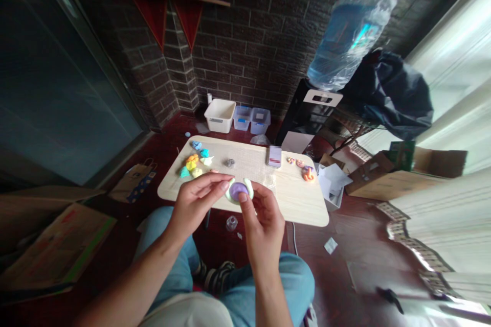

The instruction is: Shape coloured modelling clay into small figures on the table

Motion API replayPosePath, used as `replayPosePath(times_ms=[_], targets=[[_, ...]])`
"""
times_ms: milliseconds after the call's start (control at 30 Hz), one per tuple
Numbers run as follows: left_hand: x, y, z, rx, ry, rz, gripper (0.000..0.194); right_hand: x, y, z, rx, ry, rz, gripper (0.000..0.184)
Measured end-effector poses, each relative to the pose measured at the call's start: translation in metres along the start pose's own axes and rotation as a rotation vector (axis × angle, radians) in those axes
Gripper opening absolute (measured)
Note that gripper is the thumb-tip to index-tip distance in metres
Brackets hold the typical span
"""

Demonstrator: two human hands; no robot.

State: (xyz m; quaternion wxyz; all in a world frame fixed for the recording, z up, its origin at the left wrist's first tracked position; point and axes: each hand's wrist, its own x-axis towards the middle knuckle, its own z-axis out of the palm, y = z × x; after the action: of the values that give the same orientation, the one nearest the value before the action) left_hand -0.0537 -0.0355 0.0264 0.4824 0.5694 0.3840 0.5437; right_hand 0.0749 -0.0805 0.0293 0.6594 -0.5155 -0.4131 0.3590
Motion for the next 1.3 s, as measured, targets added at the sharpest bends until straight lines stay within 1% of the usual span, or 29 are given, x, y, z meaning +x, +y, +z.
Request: replayPosePath(times_ms=[133, 233, 300, 433, 567, 700, 867, 933, 1100, 1300], targets=[[0.001, 0.009, 0.0, 0.174, -0.02, 0.178, 0.016, 0.002, -0.001, -0.004, -0.019, -0.026, -0.016, 0.017], [0.001, 0.011, 0.001, 0.225, -0.038, 0.226, 0.017, 0.003, -0.002, -0.006, -0.031, -0.047, -0.014, 0.018], [0.0, 0.009, 0.001, 0.198, -0.05, 0.179, 0.017, 0.004, -0.002, -0.007, -0.034, -0.057, -0.011, 0.019], [0.0, 0.003, 0.002, 0.034, -0.068, 0.002, 0.019, 0.005, -0.003, -0.008, -0.047, -0.081, -0.007, 0.019], [0.003, 0.005, 0.001, -0.075, -0.076, -0.091, 0.014, 0.006, -0.003, -0.014, -0.074, -0.107, 0.001, 0.017], [0.003, 0.005, 0.0, -0.105, -0.083, -0.124, 0.015, 0.009, -0.001, -0.02, -0.086, -0.104, 0.02, 0.016], [0.002, 0.003, -0.001, -0.111, -0.144, -0.114, 0.016, 0.011, 0.003, -0.019, 0.124, -0.133, 0.114, 0.015], [0.002, 0.003, -0.002, -0.108, -0.166, -0.118, 0.016, 0.011, 0.002, -0.018, 0.17, -0.148, 0.15, 0.015], [0.002, 0.005, -0.004, -0.118, -0.213, -0.138, 0.015, 0.008, -0.001, -0.017, 0.186, -0.157, 0.194, 0.016], [-0.001, 0.007, -0.003, -0.126, -0.223, -0.182, 0.014, 0.006, -0.002, -0.015, 0.188, -0.171, 0.199, 0.014]])
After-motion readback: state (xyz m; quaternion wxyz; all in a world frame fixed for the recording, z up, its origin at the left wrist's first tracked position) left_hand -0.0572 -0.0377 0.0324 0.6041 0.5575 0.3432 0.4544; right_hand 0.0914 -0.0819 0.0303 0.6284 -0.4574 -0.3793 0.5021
